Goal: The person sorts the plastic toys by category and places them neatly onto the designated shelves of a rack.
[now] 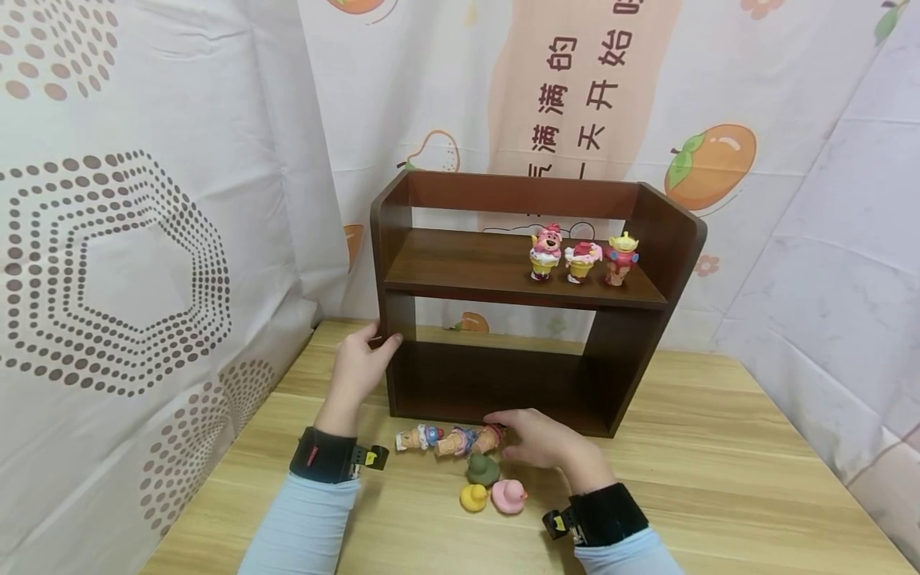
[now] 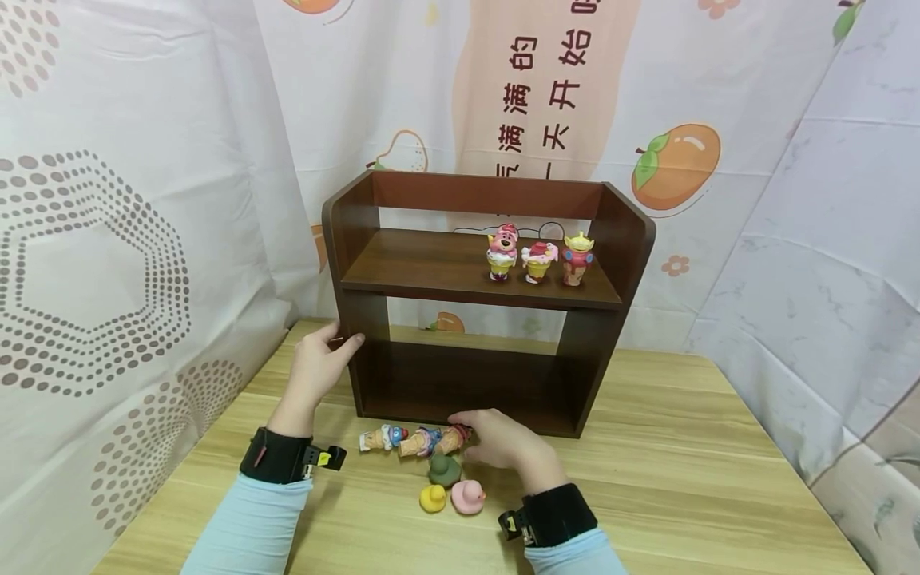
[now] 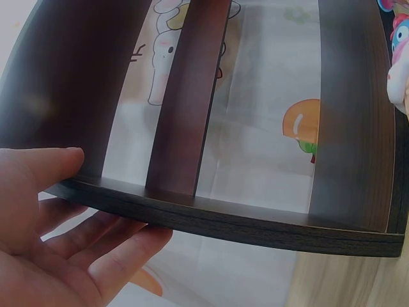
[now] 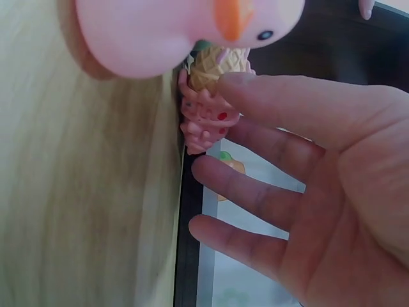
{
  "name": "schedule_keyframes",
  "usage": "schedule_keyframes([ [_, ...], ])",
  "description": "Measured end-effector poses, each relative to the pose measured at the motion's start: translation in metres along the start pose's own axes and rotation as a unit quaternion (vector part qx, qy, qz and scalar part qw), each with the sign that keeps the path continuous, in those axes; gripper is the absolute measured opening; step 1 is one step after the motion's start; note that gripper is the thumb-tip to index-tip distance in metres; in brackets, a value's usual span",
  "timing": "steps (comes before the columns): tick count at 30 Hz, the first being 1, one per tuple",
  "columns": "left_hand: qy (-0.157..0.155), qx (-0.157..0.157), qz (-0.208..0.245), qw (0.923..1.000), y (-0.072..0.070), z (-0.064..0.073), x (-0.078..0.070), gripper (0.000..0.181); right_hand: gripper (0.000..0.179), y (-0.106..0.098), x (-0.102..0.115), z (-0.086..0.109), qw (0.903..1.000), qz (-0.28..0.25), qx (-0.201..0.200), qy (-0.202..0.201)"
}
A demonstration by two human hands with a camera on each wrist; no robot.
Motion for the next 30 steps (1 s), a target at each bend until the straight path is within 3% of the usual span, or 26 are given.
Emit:
schedule_keyframes([
  [13, 0.001, -0.002, -0.001, 1.0, -0.0001, 0.0002, -0.0003, 0.042, 0.043, -0.0017, -0.0006, 0.0013, 0.9998, -0.012, -0.007, 0.016],
  [21, -0.001, -0.002, -0.001, 1.0, -0.0005, -0.0004, 0.0007, 0.039, 0.028, -0.0006, -0.0025, 0.0025, 0.9997, 0.002, -0.01, 0.022],
  [30, 0.0, 0.0, -0.004, 1.0, 0.0002, 0.0001, 0.0, 0.04, 0.033, 0.0027, -0.0027, 0.0018, 0.9996, 0.004, -0.006, 0.028],
])
Point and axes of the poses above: each hand's wrist, its own z-axis away from the middle knuckle, its own y-axis out of the palm, x = y × z, the point moved 9 cm from there along -z, towards the middle knuckle, and after that the axes turned 4 degrees about x, right-handed, at the moved point
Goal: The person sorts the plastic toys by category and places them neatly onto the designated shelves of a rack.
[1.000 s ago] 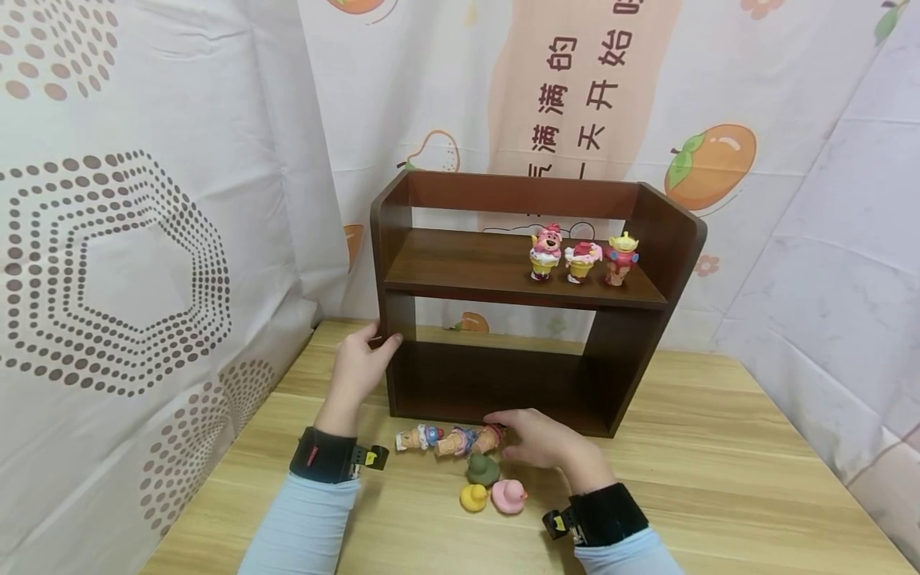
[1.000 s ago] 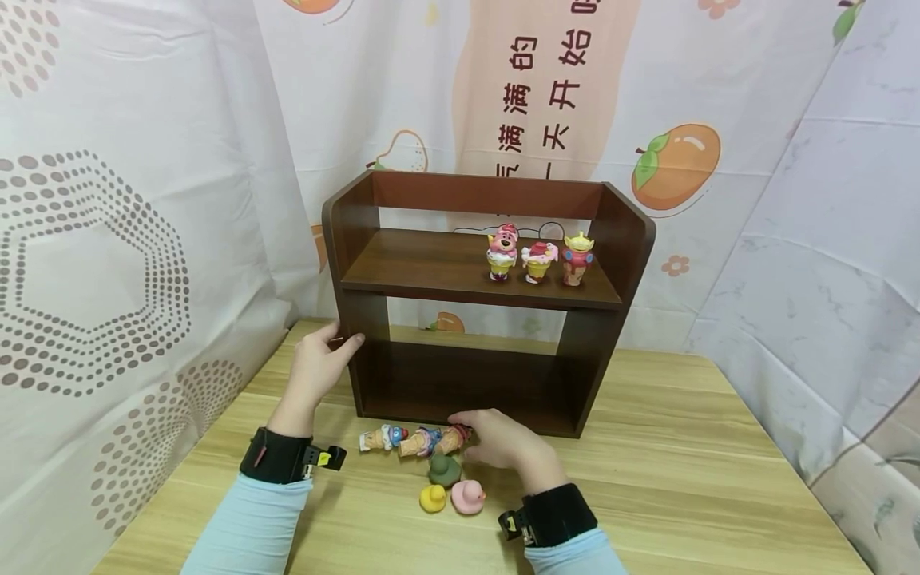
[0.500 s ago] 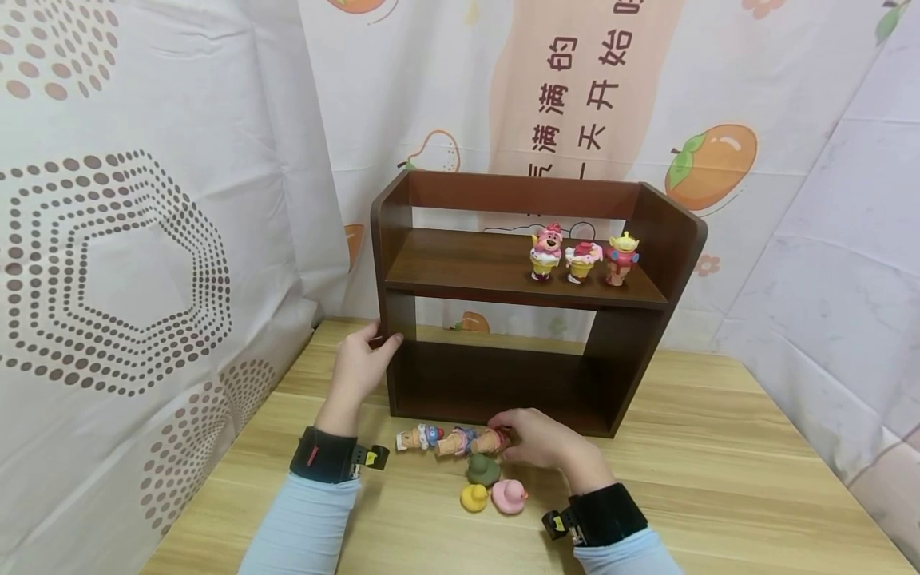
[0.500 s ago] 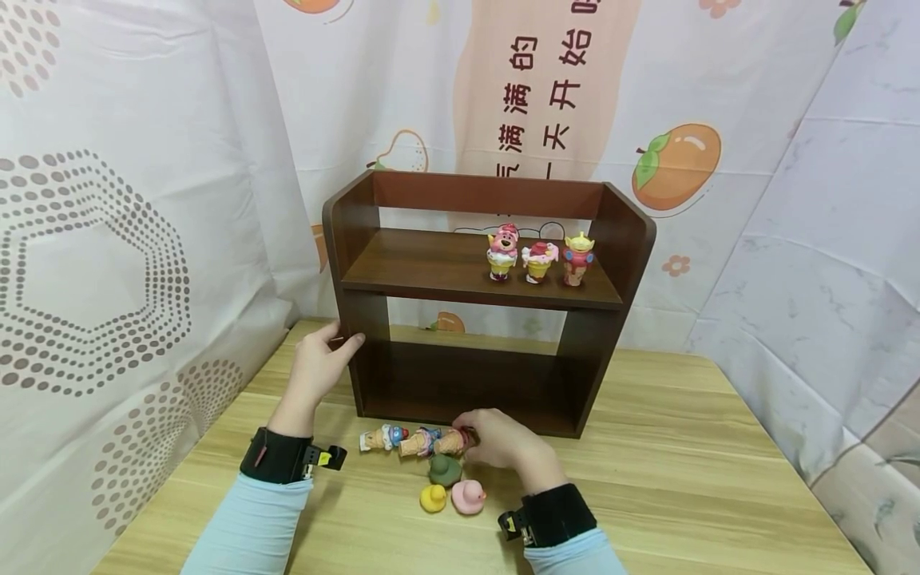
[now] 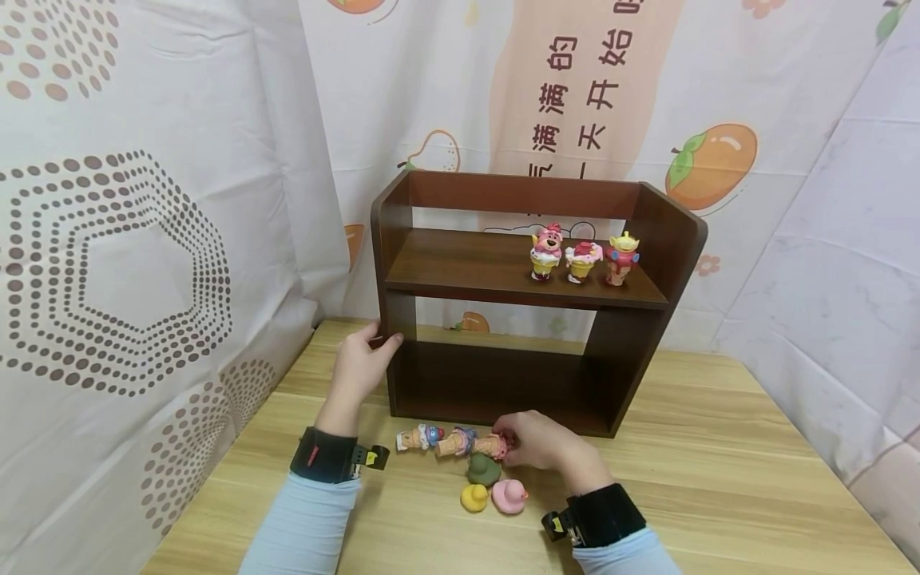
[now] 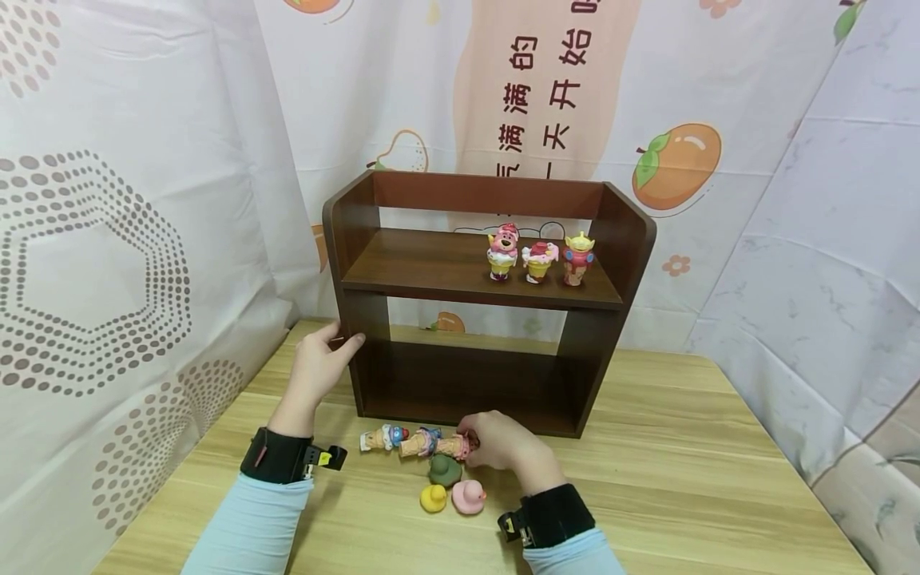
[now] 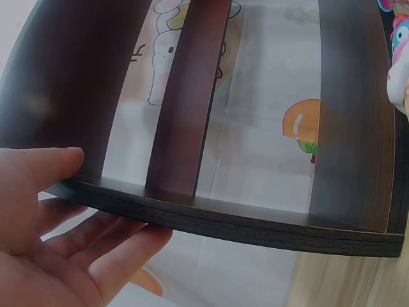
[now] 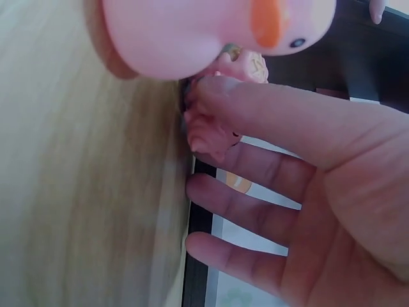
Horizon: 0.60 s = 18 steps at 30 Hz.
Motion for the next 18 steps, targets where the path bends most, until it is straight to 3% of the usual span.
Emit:
schedule_keyframes([
  [10, -0.003, -0.003, 0.0, 1.0, 0.0002, -0.0006, 0.001, 0.041, 0.035, 0.0018, -0.0038, -0.0028, 0.9998, 0.005, 0.002, 0.017],
  [18, -0.002, 0.0, 0.0, 1.0, 0.0001, -0.0001, 0.0004, 0.04, 0.034, 0.0013, -0.0038, -0.0014, 1.0, 0.002, 0.002, 0.002],
])
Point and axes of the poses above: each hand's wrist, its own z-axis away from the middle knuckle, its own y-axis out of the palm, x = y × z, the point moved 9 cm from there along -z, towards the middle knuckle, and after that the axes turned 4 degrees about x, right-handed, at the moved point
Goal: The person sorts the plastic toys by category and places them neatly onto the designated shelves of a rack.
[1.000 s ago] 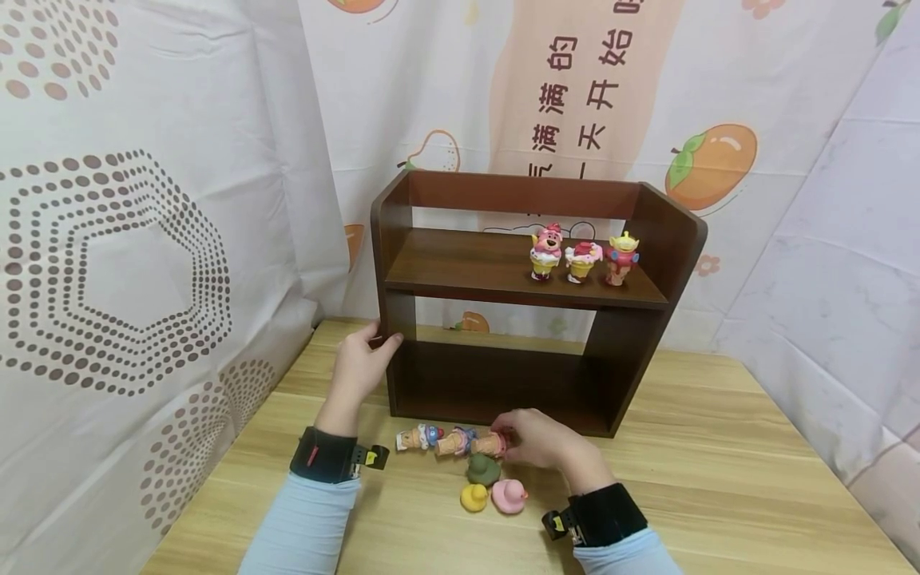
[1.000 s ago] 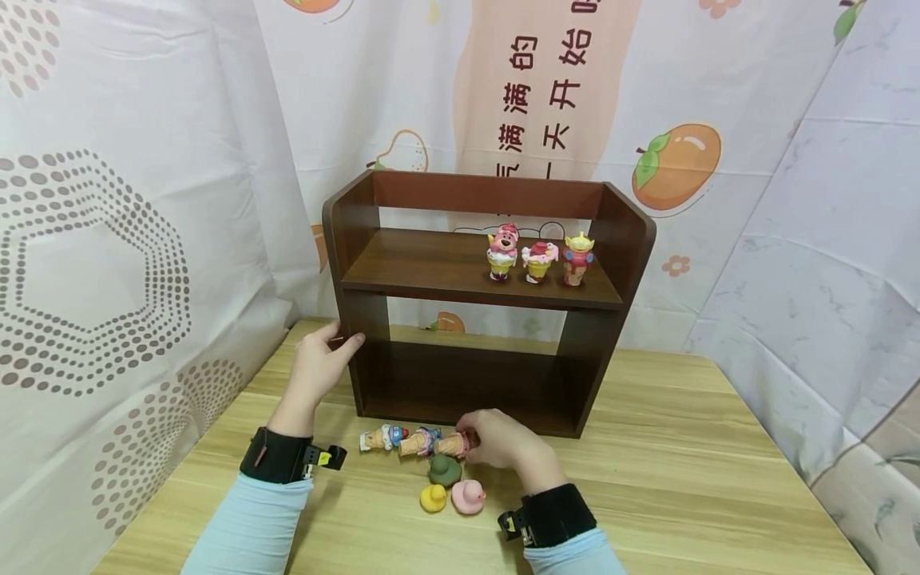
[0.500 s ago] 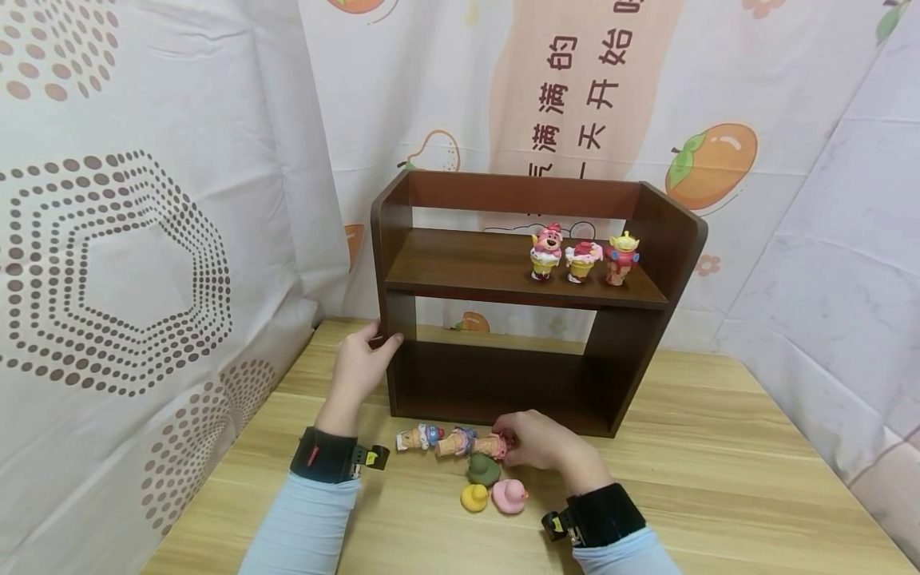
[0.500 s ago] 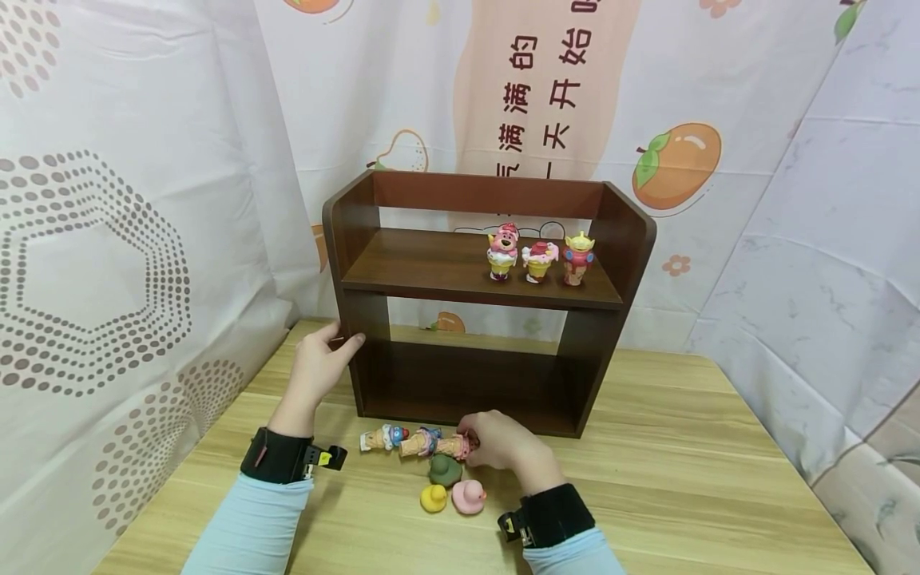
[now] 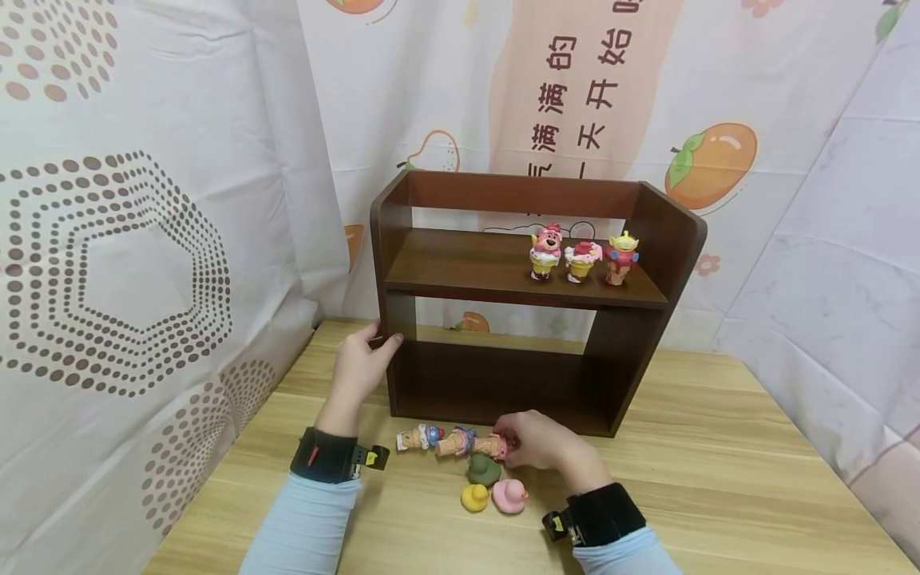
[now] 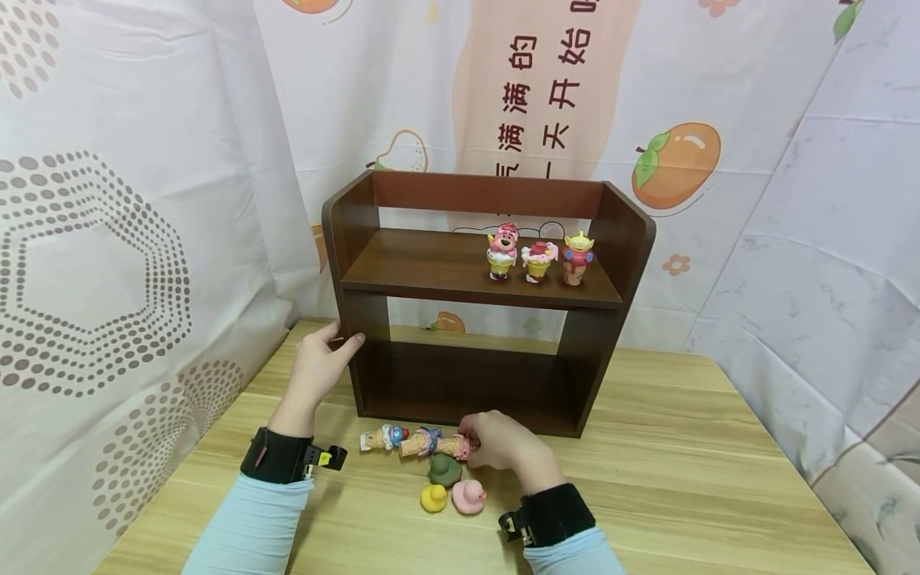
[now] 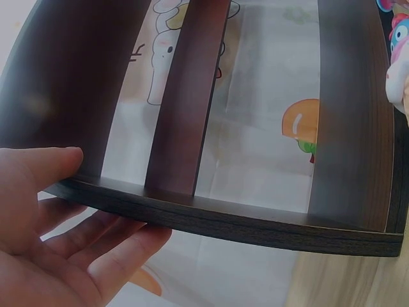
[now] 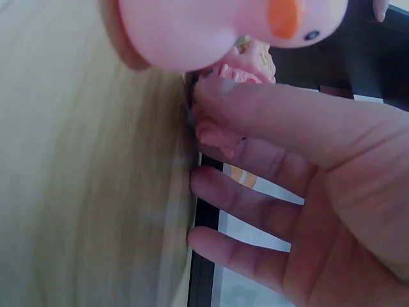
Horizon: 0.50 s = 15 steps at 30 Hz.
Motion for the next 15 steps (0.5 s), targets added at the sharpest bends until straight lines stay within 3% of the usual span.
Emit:
schedule_keyframes([
  [15, 0.001, -0.002, -0.001, 1.0, 0.0, 0.0, 0.001, 0.041, 0.024, -0.011, -0.007, 0.005, 0.9989, -0.025, -0.031, -0.024],
])
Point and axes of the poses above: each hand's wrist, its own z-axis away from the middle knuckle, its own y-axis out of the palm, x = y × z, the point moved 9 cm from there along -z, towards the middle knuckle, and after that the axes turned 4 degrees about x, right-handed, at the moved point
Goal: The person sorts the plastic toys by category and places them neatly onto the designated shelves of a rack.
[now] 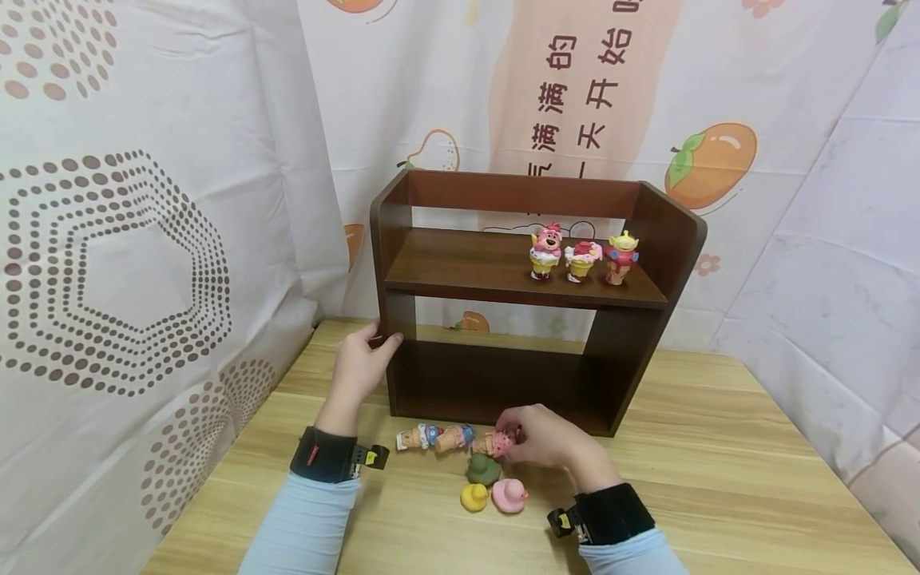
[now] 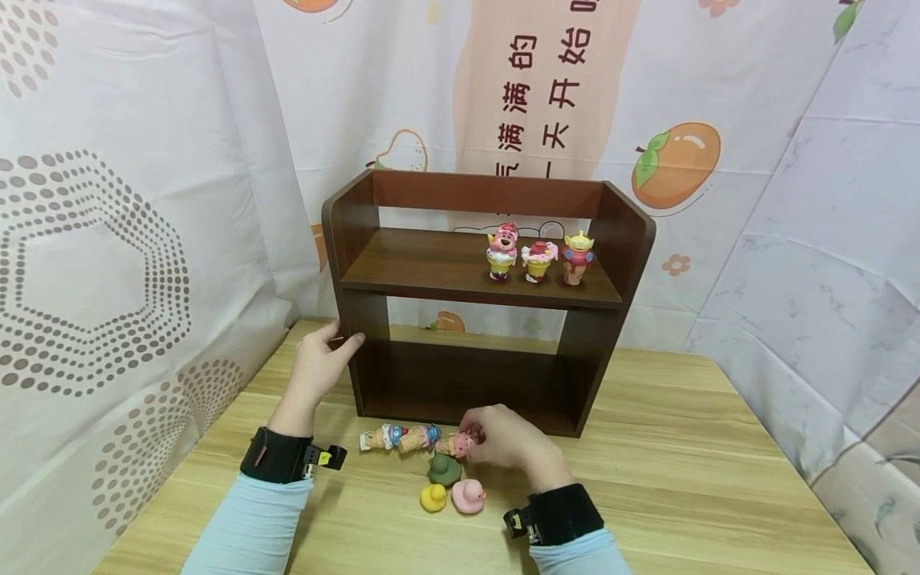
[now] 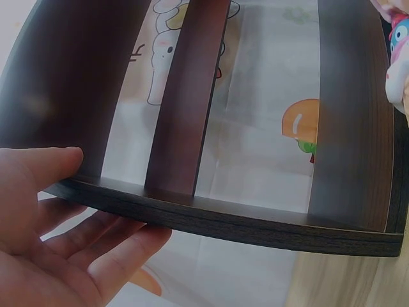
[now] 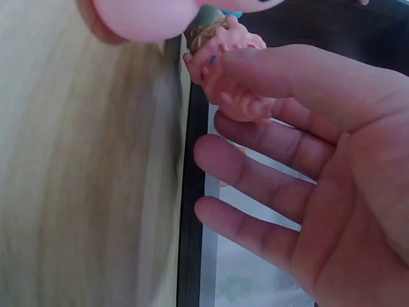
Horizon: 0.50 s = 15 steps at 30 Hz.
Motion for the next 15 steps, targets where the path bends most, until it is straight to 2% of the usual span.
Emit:
schedule_keyframes([
  [6, -0.002, 0.002, 0.003, 1.0, 0.001, -0.001, 0.002, 0.042, 0.024, -0.011, 0.003, 0.004, 0.9994, 0.011, -0.029, -0.015],
  [15, 0.002, 0.0, -0.001, 1.0, 0.0, 0.001, -0.001, 0.04, 0.022, -0.024, 0.008, 0.01, 0.9975, 0.0, -0.058, -0.04],
])
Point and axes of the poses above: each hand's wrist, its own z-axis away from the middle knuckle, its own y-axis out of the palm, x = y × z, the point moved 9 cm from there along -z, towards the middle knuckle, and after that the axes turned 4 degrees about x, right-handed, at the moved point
